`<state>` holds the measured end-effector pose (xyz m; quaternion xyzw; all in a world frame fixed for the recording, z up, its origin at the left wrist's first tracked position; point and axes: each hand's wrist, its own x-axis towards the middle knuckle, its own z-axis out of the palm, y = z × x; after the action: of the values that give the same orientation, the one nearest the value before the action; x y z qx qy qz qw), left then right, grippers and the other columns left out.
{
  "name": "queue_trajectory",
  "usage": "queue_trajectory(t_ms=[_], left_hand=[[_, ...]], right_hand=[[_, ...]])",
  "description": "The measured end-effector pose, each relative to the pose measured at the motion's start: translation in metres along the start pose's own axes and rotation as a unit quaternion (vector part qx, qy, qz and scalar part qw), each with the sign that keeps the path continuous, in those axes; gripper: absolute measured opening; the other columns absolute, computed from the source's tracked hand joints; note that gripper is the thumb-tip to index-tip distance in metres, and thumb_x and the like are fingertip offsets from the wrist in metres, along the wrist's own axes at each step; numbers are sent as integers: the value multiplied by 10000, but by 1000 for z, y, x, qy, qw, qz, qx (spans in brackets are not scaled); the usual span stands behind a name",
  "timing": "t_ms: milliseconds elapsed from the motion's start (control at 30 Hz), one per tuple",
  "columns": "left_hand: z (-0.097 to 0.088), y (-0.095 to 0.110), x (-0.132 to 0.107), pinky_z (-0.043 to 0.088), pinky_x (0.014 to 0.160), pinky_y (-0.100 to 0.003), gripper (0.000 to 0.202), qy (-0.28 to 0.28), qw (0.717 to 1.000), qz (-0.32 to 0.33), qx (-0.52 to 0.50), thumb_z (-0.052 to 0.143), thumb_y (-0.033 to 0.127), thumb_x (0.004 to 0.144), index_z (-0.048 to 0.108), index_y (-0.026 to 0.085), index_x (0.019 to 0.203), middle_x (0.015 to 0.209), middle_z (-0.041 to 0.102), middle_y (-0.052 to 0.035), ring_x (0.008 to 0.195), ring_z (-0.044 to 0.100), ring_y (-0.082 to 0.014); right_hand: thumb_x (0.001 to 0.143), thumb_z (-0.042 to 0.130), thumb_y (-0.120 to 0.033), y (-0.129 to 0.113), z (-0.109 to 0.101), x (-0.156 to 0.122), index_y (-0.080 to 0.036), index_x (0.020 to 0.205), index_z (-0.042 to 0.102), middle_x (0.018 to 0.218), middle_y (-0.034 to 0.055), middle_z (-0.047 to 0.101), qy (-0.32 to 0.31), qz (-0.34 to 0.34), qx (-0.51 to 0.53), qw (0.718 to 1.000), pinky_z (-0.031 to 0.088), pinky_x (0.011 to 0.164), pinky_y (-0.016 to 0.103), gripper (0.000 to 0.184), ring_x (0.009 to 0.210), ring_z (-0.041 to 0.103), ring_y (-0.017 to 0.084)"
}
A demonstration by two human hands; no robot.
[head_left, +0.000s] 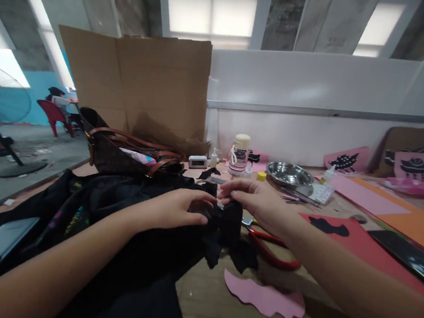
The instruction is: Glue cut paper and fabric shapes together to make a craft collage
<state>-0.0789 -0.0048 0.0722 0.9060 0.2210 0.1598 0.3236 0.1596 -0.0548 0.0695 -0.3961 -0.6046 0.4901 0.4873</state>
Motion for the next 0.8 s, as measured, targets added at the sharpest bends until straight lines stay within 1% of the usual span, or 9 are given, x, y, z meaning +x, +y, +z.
queue_trajectory(t_ms=[100,200,267,333,433,533,600,667,800], left_hand=[[9,-1,-2,391,1159,-513,648,-6,999,-4,52,829,336,808,596,192,1396,1485,584,-164,1351,551,-338],[23,-1,-3,317,1186,-596,875,-8,996,-4,86,969,369,614,603,157,1381,1535,510,-223,1420,444,-435],[32,-3,-3,278,1193,-624,832,-4,996,-4,88,984,365,583,646,141,1309,1506,532,-239,1424,423,-464],[40,-5,-2,275,1189,-624,704,7,997,-11,72,963,388,618,681,135,1212,1453,579,-235,1400,447,-464],[48,-5,3,383,1125,-580,564,32,999,-39,12,874,489,719,683,161,1136,1352,659,-188,1290,557,-418],[52,-4,7,535,931,-475,512,65,991,-87,-76,697,606,857,673,175,1131,1148,749,-127,1060,685,-338],[51,-5,10,559,827,-415,508,85,980,-113,-137,576,636,927,685,168,1092,1034,770,-110,951,716,-299],[48,-6,11,558,812,-389,516,97,969,-126,-191,536,638,945,699,160,1049,992,775,-110,930,726,-281],[42,-9,13,549,754,-347,574,125,952,-144,-241,606,707,866,693,148,959,921,761,-104,839,718,-243]], right_hand=[[763,736,-175,3,-5,4,-242,885,780,936,43,779,33,-1,22,999,548,1012,442,146,914,727,207],[771,733,-173,2,-11,7,-244,872,768,948,48,766,57,-9,39,998,520,1075,468,128,962,720,219],[769,739,-173,-1,-13,7,-237,868,757,940,47,762,64,-19,46,997,503,1098,479,119,975,718,223],[765,745,-176,-5,-13,6,-231,878,743,939,47,765,67,-30,52,996,493,1110,481,125,1007,718,228],[783,741,-200,-10,-6,1,-233,925,718,984,42,775,71,-50,60,994,484,1116,476,147,1075,715,226],[795,729,-219,-12,6,-4,-240,963,703,1045,30,772,68,-76,56,993,471,1124,467,171,1127,700,216],[792,729,-226,-12,12,-6,-240,984,704,1072,26,765,64,-92,45,993,469,1123,466,194,1139,692,215],[798,730,-230,-12,12,-5,-242,1006,707,1103,28,758,66,-103,31,992,466,1123,468,210,1145,686,215],[817,724,-228,-5,-2,2,-243,1005,705,1114,41,747,94,-108,-5,990,449,1131,476,189,1146,677,217]])
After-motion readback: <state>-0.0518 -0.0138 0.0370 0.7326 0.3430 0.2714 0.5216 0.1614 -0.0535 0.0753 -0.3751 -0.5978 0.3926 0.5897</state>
